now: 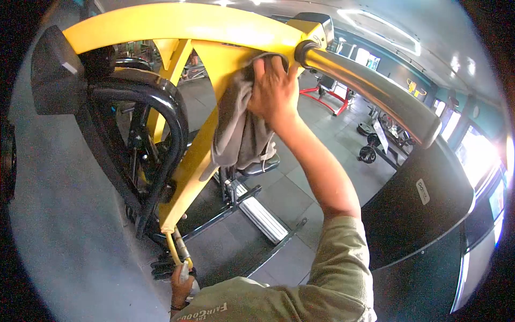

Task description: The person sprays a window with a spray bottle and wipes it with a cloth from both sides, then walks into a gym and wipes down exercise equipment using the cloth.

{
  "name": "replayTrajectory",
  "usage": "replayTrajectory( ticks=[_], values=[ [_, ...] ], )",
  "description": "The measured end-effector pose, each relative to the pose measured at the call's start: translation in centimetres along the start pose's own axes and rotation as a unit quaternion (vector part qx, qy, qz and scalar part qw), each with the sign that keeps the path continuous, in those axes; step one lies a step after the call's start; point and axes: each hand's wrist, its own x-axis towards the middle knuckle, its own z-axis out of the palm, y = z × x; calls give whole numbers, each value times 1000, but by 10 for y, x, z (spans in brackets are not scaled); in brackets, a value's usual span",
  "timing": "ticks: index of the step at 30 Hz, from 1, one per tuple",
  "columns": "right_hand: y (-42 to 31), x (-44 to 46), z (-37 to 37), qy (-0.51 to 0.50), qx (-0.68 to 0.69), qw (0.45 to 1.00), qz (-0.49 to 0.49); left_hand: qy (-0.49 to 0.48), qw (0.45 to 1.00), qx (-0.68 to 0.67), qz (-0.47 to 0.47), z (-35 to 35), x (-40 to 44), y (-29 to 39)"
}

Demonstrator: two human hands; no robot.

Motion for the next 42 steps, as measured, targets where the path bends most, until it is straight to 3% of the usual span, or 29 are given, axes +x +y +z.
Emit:
replayTrajectory(
  ticks=[5, 8, 11, 12, 13, 14, 15, 16, 18, 21, 25, 26, 28, 29, 30, 32, 35, 38, 39, 42],
  values=[
    [-9, 10, 4, -44, -34, 998, 3, -9, 1000, 3, 23, -1, -3, 21],
    [-13, -9, 7, 71, -5, 997, 2, -16, 1000, -19, -3, -4, -6, 27],
    [-41, -76, 20, 28, 98, 994, 29, 18, 999, -31, -12, -3, -6, 12],
    [-56, -103, 35, -56, 114, 992, 19, 32, 998, -40, -28, 0, -7, 9],
    [-73, -130, 50, -248, 100, 963, -1, 4, 999, -27, -23, -6, -5, 19],
    [-92, -176, 104, -109, 257, 959, -44, 1, 1000, -18, -14, -3, -4, 26],
    [-112, -205, 123, -220, 157, 959, -87, 0, 1000, -4, -3, -4, -3, 31],
    [-131, -233, 151, -154, 337, 928, -34, -1, 1000, 12, 11, -7, -1, 33],
    [-135, -250, 191, -106, 149, 981, -59, 10, 1000, 4, 24, -4, 2, 14],
    [-93, -202, 197, -60, 282, 947, 141, 7, 999, -29, 12, -3, 1, 24],
    [-5, -85, 176, 117, 249, 944, 182, 44, 999, 5, -32, 7, -8, 37],
    [0, -73, 172, 139, 247, 942, 180, 55, 998, 9, 24, 7, -12, 14],
    [-15, -70, 167, 169, 256, 937, 170, 80, 995, -19, -52, 9, -16, 31],
    [-37, -82, 164, 174, 269, 934, 161, 74, 989, 83, -94, 6, -14, 63],
    [-68, -102, 160, 159, 290, 932, 148, 72, 992, -30, -103, 4, -23, 49],
    [-137, -157, 149, 109, 352, 923, 113, 122, 990, -13, -76, 8, -29, 61],
    [-242, -257, 141, -46, 478, 877, 26, 165, 984, 32, -57, 17, -32, 79],
    [-323, -344, 139, -177, 598, 780, -60, 160, 979, 22, -126, 18, -41, 76],
    [-338, -362, 143, -202, 638, 740, -69, 152, 973, -20, -174, 18, -49, 80],
    [-348, -370, 159, -274, 728, 626, -54, 193, 973, 36, -118, 24, -68, 80]
  ],
)
